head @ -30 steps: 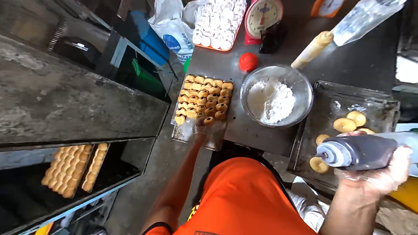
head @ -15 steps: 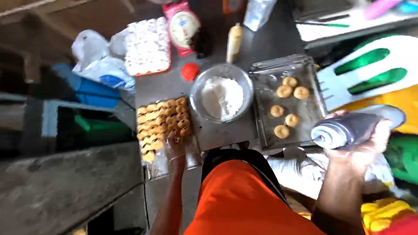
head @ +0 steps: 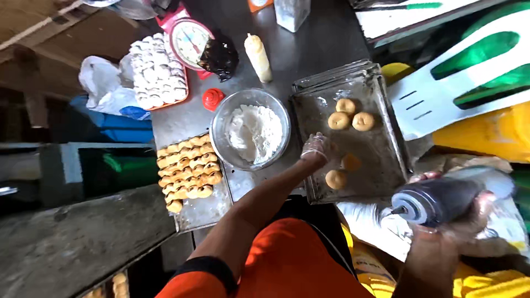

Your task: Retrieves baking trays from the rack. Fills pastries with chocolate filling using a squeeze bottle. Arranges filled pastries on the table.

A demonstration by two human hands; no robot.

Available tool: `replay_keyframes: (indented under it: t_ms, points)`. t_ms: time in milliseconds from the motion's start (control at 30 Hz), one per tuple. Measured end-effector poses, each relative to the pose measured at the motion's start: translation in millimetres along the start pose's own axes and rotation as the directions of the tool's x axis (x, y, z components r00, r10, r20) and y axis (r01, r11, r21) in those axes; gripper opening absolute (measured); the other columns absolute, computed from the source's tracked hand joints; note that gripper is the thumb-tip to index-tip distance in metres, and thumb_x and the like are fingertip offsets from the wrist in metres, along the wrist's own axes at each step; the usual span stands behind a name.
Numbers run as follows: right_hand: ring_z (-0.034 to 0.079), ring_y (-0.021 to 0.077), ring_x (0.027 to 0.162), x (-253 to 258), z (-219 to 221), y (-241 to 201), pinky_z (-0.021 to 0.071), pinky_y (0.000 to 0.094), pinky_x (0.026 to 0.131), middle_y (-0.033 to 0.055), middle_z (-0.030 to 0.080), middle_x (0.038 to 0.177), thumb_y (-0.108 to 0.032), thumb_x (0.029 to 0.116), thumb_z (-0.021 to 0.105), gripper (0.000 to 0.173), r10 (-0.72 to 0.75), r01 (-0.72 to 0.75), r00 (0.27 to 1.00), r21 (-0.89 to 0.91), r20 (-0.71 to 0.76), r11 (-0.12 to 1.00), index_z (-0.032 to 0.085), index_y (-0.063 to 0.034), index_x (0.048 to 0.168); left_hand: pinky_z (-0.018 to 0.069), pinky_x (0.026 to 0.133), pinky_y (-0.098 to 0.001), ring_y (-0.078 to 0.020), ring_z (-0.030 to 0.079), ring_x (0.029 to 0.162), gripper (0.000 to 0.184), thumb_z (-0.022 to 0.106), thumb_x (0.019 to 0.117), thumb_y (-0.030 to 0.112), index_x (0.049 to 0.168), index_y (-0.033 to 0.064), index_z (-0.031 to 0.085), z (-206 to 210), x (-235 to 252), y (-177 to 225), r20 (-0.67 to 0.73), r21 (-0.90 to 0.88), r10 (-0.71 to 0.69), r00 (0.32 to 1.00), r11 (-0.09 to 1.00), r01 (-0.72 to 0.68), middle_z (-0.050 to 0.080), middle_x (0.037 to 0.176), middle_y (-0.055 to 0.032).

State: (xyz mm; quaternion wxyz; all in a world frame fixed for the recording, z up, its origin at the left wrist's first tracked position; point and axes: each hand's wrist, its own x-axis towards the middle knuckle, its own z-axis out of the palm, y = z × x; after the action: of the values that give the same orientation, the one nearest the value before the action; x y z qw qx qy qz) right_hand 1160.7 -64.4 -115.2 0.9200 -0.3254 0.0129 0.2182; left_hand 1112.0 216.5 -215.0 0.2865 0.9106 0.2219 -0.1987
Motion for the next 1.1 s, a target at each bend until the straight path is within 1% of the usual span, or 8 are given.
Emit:
replay_keyframes:
  t_ms: [100, 233, 333, 433, 500, 667, 833, 1100]
  points:
    - [0.067, 0.0271, 0.114, 17.6, 1.6, -4.7, 0.0538, 0.0444, 0.102, 0.0133, 0.069, 0.121, -0.052, 0.0926, 0.063, 0.054, 0.006, -0.005, 0.999, -0.027, 0.045, 1.000, 0.064, -0.0071, 0.123, 0.0556, 0.093, -0.0575, -0.0377, 0.062, 0.117, 0.046, 0.077, 0.0843, 0.038, 0.118, 0.0080, 0.069, 1.1, 6.0, 10.1, 0.071, -0.121, -0.084, 0.994, 0.988, 0.093, 0.063, 0.126, -0.0193]
    - [0.066, 0.0272, 0.112, 37.5, 32.4, 3.4, 0.0540, 0.0442, 0.100, 0.0143, 0.068, 0.120, -0.051, 0.0938, 0.060, 0.054, 0.015, -0.012, 0.992, -0.021, 0.127, 1.000, 0.062, -0.0049, 0.121, 0.0530, 0.102, -0.0443, -0.0250, 0.063, 0.116, 0.043, 0.078, 0.0859, 0.036, 0.119, 0.0098, 0.071, -13.7, -31.9, -7.3, 0.010, -0.427, 0.078, 0.997, 0.902, -0.067, 0.065, 0.126, -0.0131]
    - [0.066, 0.0267, 0.113, 41.8, 68.7, 17.8, 0.0542, 0.0455, 0.100, 0.0131, 0.068, 0.121, -0.053, 0.0987, 0.050, 0.053, 0.005, -0.003, 0.984, -0.010, 0.176, 1.000, 0.062, -0.0067, 0.122, 0.0585, 0.096, -0.0381, -0.0185, 0.070, 0.103, 0.039, 0.077, 0.0908, 0.019, 0.124, 0.0014, 0.067, -52.7, -96.7, -27.4, -0.168, -0.813, 0.057, 0.984, 0.557, -0.171, 0.072, 0.113, -0.0122]
    - [0.066, 0.0264, 0.111, 33.1, 110.4, 43.2, 0.0559, 0.0473, 0.096, 0.0125, 0.067, 0.120, -0.050, 0.0984, 0.051, 0.049, -0.030, 0.026, 0.983, 0.025, 0.179, 0.999, 0.061, -0.0093, 0.123, 0.0590, 0.094, -0.0511, -0.0328, 0.069, 0.106, 0.039, 0.061, 0.1003, 0.008, 0.138, 0.0000, 0.055, -97.2, -172.3, -49.6, -0.208, -0.970, -0.014, 0.978, 0.128, -0.204, 0.067, 0.121, -0.0213]
    - [0.066, 0.0265, 0.110, 22.8, 146.0, 63.4, 0.0572, 0.0471, 0.093, 0.0132, 0.067, 0.119, -0.047, 0.1002, 0.049, 0.045, -0.028, 0.014, 0.984, 0.081, 0.176, 0.997, 0.061, -0.0092, 0.121, 0.0595, 0.091, -0.0566, -0.0410, 0.068, 0.107, 0.046, 0.052, 0.1031, 0.007, 0.148, 0.0051, 0.045, -123.0, -218.3, -61.0, -0.242, -0.970, -0.037, 0.969, -0.013, -0.243, 0.063, 0.126, -0.0262]
    - [0.065, 0.0292, 0.114, -14.3, 230.4, 108.0, 0.0551, 0.0508, 0.098, 0.0154, 0.065, 0.123, -0.047, 0.1060, 0.036, 0.048, 0.051, -0.069, 0.988, 0.123, 0.145, 0.990, 0.057, -0.0088, 0.127, 0.0593, 0.091, -0.0571, -0.0417, 0.067, 0.107, 0.051, 0.049, 0.1023, 0.000, 0.152, 0.0052, 0.035, -147.3, -298.0, -81.2, -0.402, -0.911, -0.072, 0.913, -0.068, -0.407, 0.061, 0.125, -0.0277]
    - [0.064, 0.0320, 0.119, -50.5, 282.3, 135.4, 0.0530, 0.0536, 0.103, 0.0159, 0.066, 0.126, -0.033, 0.1045, 0.049, 0.033, 0.001, -0.033, 0.971, 0.128, 0.240, 0.991, 0.059, -0.0095, 0.125, 0.0587, 0.092, -0.0574, -0.0410, 0.066, 0.110, 0.048, 0.049, 0.1026, -0.001, 0.148, 0.0015, 0.035, -145.0, -341.2, -93.4, -0.526, -0.845, -0.058, 0.849, -0.081, -0.529, 0.059, 0.127, -0.0262]
    - [0.064, 0.0293, 0.121, -89.6, 321.9, 147.4, 0.0523, 0.0482, 0.105, 0.0139, 0.067, 0.126, -0.034, 0.1005, 0.056, 0.034, -0.095, 0.092, 0.923, 0.025, 0.374, 0.995, 0.062, -0.0099, 0.123, 0.0604, 0.091, -0.0550, -0.0381, 0.068, 0.108, 0.046, 0.052, 0.1021, 0.001, 0.144, -0.0027, 0.033, -135.4, -370.9, -107.7, -0.643, -0.765, -0.083, 0.762, 0.016, -0.644, 0.060, 0.125, -0.0241]
